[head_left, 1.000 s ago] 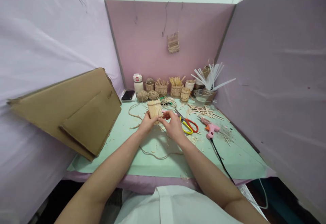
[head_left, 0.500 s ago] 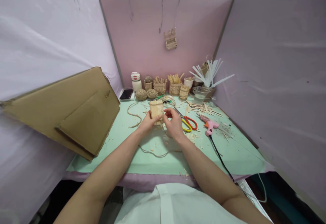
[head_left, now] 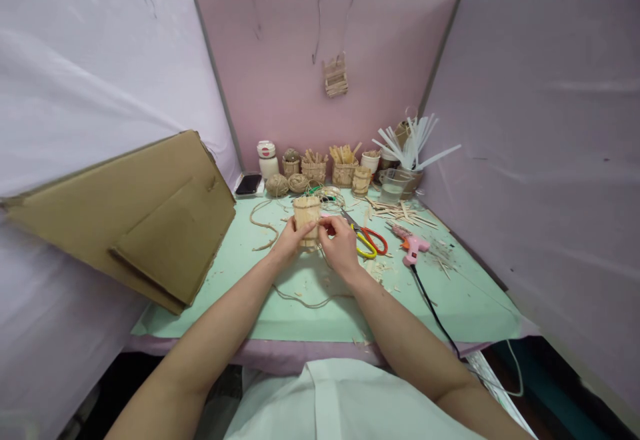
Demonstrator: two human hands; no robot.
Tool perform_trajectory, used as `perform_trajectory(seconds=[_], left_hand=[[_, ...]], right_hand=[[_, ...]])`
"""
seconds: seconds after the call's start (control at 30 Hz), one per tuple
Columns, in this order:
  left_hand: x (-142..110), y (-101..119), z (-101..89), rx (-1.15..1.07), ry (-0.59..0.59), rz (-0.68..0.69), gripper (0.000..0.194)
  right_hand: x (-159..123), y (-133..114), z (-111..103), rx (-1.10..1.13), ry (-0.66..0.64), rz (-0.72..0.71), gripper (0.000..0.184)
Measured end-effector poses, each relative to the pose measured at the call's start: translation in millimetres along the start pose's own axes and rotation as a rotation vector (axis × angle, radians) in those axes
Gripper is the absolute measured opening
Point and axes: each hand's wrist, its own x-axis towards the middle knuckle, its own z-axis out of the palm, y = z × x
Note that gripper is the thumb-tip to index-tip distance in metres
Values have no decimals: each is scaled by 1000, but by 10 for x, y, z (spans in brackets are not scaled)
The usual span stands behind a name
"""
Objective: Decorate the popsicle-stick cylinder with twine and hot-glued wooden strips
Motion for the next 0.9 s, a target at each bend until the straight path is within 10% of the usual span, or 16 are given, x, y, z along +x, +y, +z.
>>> perform_trajectory(seconds=[0.9], left_hand=[[33, -43, -66, 117, 15, 13, 66]], right_hand=[[21, 0, -52, -115, -127, -57, 14]])
